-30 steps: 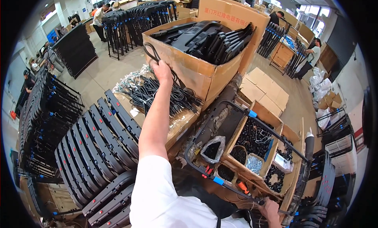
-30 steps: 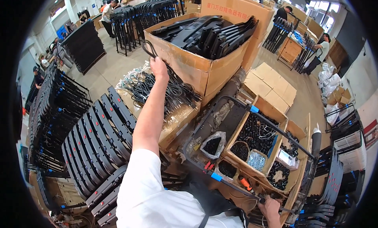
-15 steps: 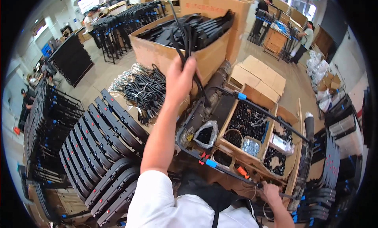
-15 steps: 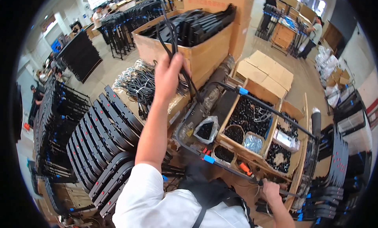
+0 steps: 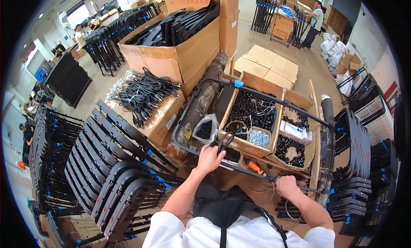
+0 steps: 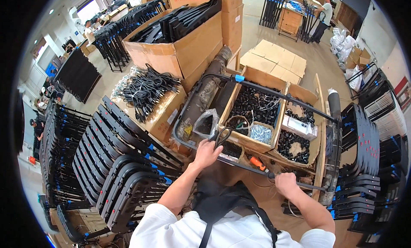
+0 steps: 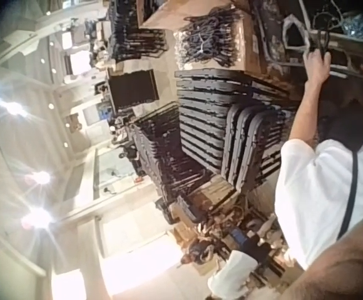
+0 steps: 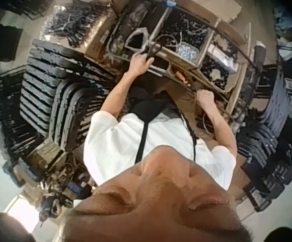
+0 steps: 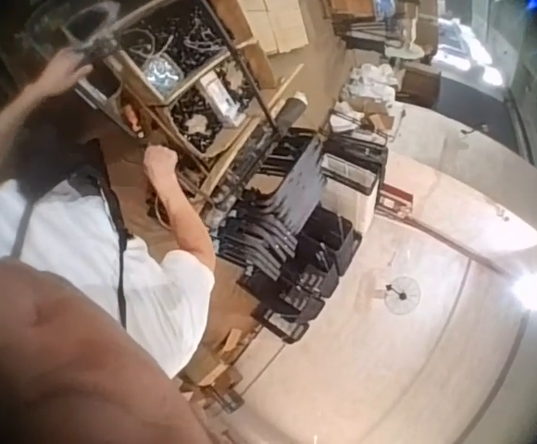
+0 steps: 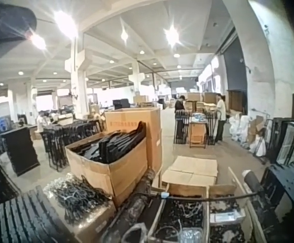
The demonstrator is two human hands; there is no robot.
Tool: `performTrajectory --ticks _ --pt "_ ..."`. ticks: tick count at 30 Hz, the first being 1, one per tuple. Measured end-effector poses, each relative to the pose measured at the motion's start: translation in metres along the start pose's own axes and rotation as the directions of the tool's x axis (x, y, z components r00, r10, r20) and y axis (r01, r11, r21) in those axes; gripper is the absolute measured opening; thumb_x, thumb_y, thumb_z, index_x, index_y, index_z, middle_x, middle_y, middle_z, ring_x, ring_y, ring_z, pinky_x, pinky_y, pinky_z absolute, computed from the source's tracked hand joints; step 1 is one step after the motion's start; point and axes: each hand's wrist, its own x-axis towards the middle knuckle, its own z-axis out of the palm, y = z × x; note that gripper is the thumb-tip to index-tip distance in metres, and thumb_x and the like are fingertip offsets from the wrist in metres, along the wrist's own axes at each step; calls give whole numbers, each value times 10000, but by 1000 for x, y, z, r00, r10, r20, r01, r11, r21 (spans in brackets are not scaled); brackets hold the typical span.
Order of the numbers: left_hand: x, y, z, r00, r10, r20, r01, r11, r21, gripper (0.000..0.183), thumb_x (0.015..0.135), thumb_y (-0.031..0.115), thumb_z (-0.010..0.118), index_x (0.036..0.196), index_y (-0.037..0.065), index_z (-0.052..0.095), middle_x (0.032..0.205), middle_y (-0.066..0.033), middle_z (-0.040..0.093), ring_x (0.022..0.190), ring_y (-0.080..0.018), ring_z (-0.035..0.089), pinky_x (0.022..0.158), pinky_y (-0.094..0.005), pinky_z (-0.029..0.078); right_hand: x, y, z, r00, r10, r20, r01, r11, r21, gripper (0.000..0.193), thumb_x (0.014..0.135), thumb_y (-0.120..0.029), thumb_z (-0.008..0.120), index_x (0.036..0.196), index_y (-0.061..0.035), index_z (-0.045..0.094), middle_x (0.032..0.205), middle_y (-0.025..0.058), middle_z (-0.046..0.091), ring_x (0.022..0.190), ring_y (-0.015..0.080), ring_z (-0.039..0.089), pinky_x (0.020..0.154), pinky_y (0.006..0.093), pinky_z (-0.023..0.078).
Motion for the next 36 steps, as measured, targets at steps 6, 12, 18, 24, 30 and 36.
performTrajectory --ticks 6,12,18,24,30,36 --pt "1 8 3 993 -103 -60 107 993 58 429 995 414 647 837 17 614 827 -261 698 884 -481 673 838 -563 521 6 -5 4 999 24 37 -20 996 -82 188 878 -220 668 989 -69 658 831 135 738 718 320 753 605 458 571" --pt "3 6 9 991 -121 -64 125 990 64 444 992 448 645 833 34 610 751 -257 685 784 -482 687 730 -585 531 0 -1 14 992 43 122 -20 984 -177 198 914 -183 607 1076 -86 668 842 103 746 773 265 767 622 414 574" --pt "4 6 4 991 -134 2 134 990 44 431 994 447 634 857 38 620 781 -252 704 795 -475 697 762 -579 541 -1 -31 -3 985 35 -172 -44 998 -50 176 896 -191 635 993 -133 770 879 76 768 825 243 778 639 389 578" --pt "3 -3 8 998 -54 -14 54 998 11 413 990 436 646 872 42 623 754 -246 696 755 -482 688 741 -590 535 8 -31 19 989 136 53 -125 976 -180 208 902 -195 625 1094 -118 648 859 95 764 783 260 770 613 438 561" --pt "2 -4 5 999 -30 18 30 999 -27 426 998 439 638 859 37 622 738 -238 693 736 -469 688 724 -578 535 24 -45 15 977 212 -8 -208 951 -228 205 924 -243 671 1039 -86 609 856 129 717 774 303 744 664 456 564" --pt "4 -7 2 1000 -4 6 5 999 -50 450 1004 457 629 850 35 620 741 -242 693 742 -464 688 728 -570 533 24 -36 42 951 199 -235 -165 974 158 246 992 -306 628 1050 -67 618 922 174 728 805 364 741 693 522 579"
